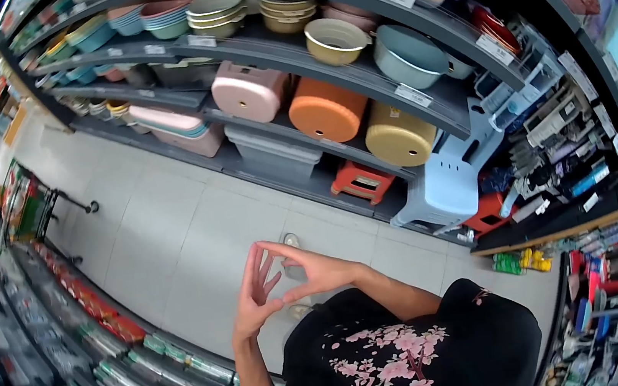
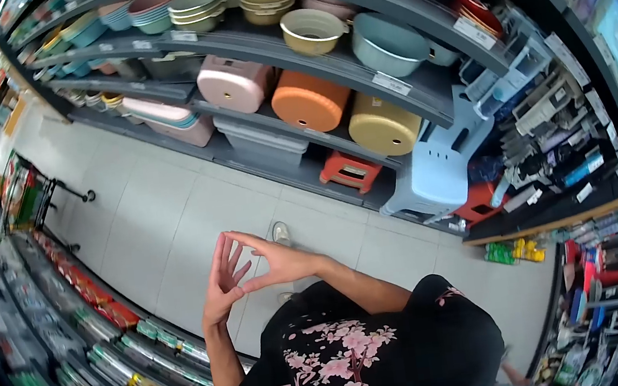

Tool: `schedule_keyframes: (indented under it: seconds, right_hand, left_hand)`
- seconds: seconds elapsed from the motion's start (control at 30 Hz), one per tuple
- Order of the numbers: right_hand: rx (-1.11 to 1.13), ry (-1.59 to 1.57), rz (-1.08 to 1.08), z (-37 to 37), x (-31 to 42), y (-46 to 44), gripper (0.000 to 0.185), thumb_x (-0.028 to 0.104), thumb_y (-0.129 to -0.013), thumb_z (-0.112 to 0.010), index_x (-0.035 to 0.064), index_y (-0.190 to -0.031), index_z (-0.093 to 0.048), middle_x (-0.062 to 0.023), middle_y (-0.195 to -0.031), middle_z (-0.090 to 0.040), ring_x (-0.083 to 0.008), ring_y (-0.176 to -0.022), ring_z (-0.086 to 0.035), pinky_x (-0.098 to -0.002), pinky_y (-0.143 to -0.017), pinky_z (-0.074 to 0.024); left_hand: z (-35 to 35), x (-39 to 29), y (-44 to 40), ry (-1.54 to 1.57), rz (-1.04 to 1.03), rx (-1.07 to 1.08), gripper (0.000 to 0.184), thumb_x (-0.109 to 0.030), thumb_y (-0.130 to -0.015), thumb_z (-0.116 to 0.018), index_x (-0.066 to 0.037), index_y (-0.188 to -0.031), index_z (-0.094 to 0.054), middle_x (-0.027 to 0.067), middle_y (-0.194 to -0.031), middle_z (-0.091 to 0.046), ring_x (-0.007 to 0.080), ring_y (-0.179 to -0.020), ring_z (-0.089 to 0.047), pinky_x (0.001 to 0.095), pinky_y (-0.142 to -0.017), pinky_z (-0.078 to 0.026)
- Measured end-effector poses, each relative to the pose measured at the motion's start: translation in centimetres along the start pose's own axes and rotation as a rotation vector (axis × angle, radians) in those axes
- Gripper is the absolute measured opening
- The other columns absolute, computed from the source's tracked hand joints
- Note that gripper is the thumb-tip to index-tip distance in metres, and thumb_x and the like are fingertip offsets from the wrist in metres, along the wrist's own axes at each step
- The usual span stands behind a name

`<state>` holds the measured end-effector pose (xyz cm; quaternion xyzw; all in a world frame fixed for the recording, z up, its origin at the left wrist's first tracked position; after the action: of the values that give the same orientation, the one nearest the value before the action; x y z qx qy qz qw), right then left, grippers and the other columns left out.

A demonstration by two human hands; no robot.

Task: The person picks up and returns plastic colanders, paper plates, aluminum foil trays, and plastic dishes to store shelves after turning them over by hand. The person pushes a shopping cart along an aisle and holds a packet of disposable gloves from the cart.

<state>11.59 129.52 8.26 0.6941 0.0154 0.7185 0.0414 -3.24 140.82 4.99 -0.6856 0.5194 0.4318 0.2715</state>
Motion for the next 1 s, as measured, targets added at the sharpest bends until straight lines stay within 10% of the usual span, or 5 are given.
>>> schedule_keyframes:
  seconds: [0.67,0.93,1.0]
  right_hand:
    - [-0.6,-0.024,0.152,22.5,1.3,-6.8,0.091,0.018,-0.083,-0.079,0.009,-0.155,-0.025,-0.0102,-0.16,-0.025,-0.0256,-0.147,-0.027,-0.0467,-0.117,-0.0281]
    - [-1.394,0.034,0.149,33.7,2.5,-7.2,0.046,0.022,-0.094,-0.068,0.0021,-0.133,-0.054,-0.0098,-0.133,-0.058,-0.0216,-0.119,-0.057,-0.0351,-0.098,-0.0468]
    - [-1.509,0.479,0.136,36.8,2.1,-7.9,0.047,0.026,-0.094,-0.067,0.0008,-0.132,-0.055,-0.0144,-0.135,-0.057,-0.0277,-0.121,-0.057,-0.0382,-0.097,-0.0467]
  left_hand:
    - [1.2,-7.0,-31.2,-0.168,0.107,0.4,0.108,-0.019,-0.075,-0.085,-0.007,-0.157,-0.017,0.0135,-0.164,-0.016,0.0362,-0.149,-0.021,0.0521,-0.116,-0.027]
    - [-2.6,-10.3,-46.0,-0.951,-0.471,0.209,0.082,-0.028,-0.076,-0.085,-0.01,-0.145,-0.045,0.0229,-0.152,-0.038,0.0388,-0.14,-0.039,0.0463,-0.11,-0.038]
    - [-3.8,-10.6,-49.5,-0.984,-0.501,0.178,0.079,-0.029,-0.076,-0.085,-0.011,-0.143,-0.047,0.0242,-0.148,-0.042,0.039,-0.139,-0.04,0.0456,-0.109,-0.039]
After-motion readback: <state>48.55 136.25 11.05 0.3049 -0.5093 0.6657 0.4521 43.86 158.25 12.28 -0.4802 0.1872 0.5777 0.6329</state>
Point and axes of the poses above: each hand's wrist, its own y-axis away from the middle knuckle, its own z-axis out of the back of the hand, x = y × z, the point moved 2 cm from there along -y, towards the middle knuckle
